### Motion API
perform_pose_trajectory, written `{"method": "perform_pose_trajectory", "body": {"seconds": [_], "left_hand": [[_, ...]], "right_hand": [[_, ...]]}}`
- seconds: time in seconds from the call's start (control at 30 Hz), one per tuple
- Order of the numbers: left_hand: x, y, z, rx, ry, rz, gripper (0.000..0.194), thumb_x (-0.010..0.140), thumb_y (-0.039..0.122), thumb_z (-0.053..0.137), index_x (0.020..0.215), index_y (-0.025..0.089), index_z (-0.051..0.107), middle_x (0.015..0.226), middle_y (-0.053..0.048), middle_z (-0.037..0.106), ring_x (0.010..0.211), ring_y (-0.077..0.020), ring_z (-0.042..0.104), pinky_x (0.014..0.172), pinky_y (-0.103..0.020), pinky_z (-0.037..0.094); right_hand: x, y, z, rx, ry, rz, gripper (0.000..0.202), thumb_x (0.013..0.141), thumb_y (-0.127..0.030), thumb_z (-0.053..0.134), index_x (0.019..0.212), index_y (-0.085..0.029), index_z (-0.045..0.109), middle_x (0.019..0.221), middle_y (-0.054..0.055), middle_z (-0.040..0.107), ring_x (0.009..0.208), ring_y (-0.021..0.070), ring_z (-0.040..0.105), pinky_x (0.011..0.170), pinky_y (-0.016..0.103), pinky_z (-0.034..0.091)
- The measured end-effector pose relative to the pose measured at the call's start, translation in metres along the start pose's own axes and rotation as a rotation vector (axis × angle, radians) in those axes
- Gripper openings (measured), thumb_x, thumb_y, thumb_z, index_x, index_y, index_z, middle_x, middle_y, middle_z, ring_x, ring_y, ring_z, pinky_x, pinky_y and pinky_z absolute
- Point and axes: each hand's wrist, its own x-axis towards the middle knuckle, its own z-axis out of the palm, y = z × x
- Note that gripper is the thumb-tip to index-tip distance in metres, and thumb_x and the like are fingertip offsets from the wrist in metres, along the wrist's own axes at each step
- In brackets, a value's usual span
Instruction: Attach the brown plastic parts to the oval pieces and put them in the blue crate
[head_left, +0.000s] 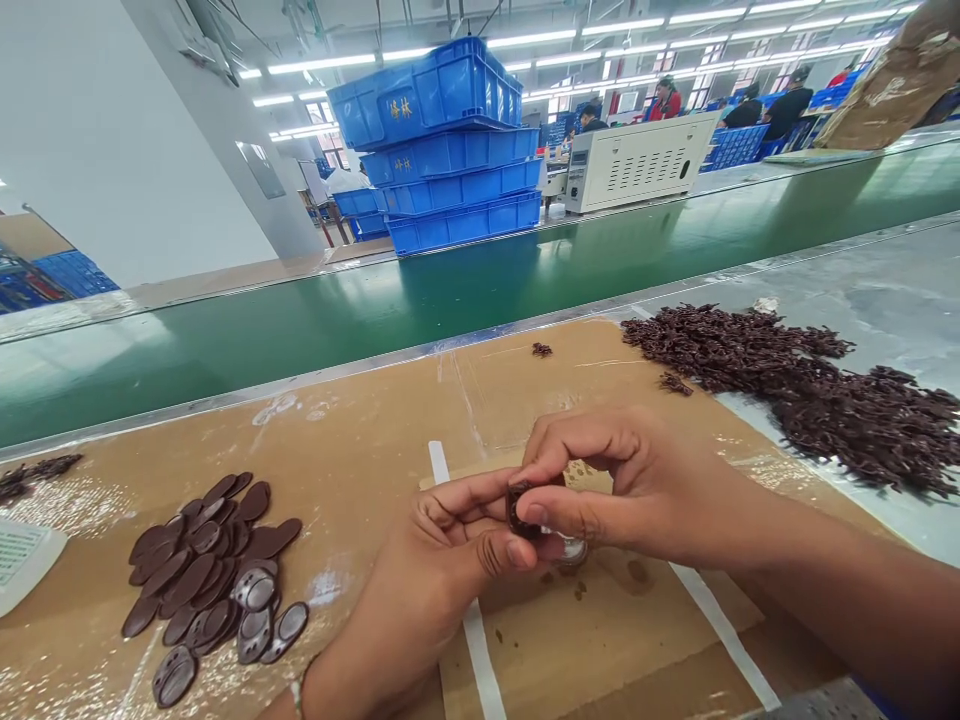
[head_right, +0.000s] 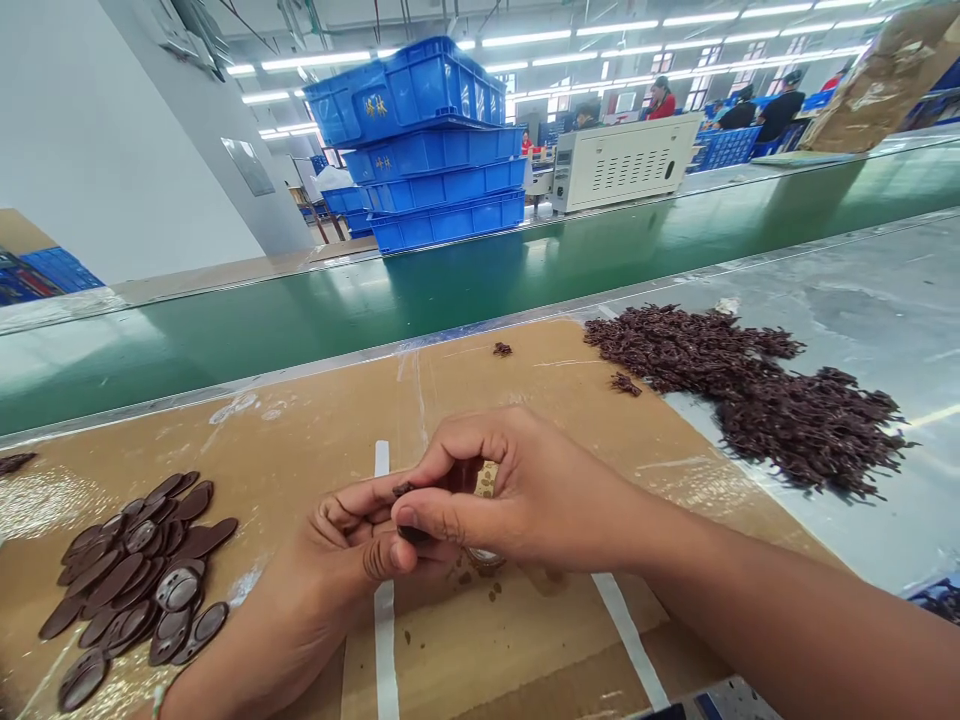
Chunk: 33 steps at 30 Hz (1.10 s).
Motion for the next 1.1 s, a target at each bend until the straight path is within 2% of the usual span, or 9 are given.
{"method": "perform_pose_trajectory", "body": {"seconds": [0.17, 0.4, 0.67, 0.77, 1.1], "left_hand": [[-0.0002, 0.0002, 0.0008, 0.003, 0.024, -0.010, 0.035, 0.071, 0.022, 0.088, 0.105, 0.024, 0.080, 0.091, -0.003, 0.078, 0.080, -0.0136, 0.071, 0.081, -0.023, 0.055], [-0.0021, 0.0017, 0.0012, -0.034, 0.060, -0.046, 0.037, 0.067, 0.022, 0.091, 0.102, 0.020, 0.080, 0.102, -0.007, 0.079, 0.078, -0.0128, 0.072, 0.077, -0.022, 0.056], [-0.0031, -0.0001, 0.0005, -0.015, 0.083, -0.054, 0.042, 0.064, 0.024, 0.093, 0.103, 0.018, 0.079, 0.089, -0.005, 0.079, 0.073, -0.0124, 0.071, 0.075, -0.022, 0.055], [-0.0029, -0.0002, -0.0002, -0.024, 0.081, -0.059, 0.043, 0.064, 0.025, 0.093, 0.104, 0.017, 0.078, 0.089, -0.006, 0.079, 0.073, -0.0137, 0.072, 0.075, -0.023, 0.055], [-0.0036, 0.0016, 0.0012, -0.010, 0.056, -0.060, 0.038, 0.067, 0.025, 0.091, 0.103, 0.020, 0.079, 0.090, -0.004, 0.079, 0.073, -0.0117, 0.071, 0.076, -0.023, 0.055]], "right_hand": [[0.0003, -0.0023, 0.0010, 0.018, 0.008, 0.035, 0.017, 0.085, -0.033, 0.072, 0.078, -0.017, 0.072, 0.072, 0.001, 0.070, 0.065, 0.0123, 0.061, 0.059, 0.024, 0.046], [0.0009, -0.0008, 0.0019, 0.084, -0.013, 0.072, 0.015, 0.085, -0.030, 0.072, 0.077, -0.017, 0.071, 0.072, 0.002, 0.071, 0.065, 0.0121, 0.063, 0.056, 0.022, 0.047], [0.0005, 0.0022, 0.0017, 0.159, -0.054, 0.085, 0.019, 0.086, -0.034, 0.074, 0.079, -0.017, 0.070, 0.071, 0.002, 0.073, 0.063, 0.0118, 0.065, 0.055, 0.021, 0.049], [0.0008, 0.0019, 0.0023, 0.153, -0.029, 0.100, 0.020, 0.082, -0.035, 0.078, 0.078, -0.016, 0.071, 0.072, 0.002, 0.073, 0.065, 0.0125, 0.065, 0.055, 0.021, 0.049], [0.0015, 0.0032, 0.0029, 0.181, -0.036, 0.111, 0.019, 0.082, -0.033, 0.077, 0.079, -0.016, 0.070, 0.071, 0.002, 0.073, 0.064, 0.0131, 0.066, 0.054, 0.022, 0.050]]}}
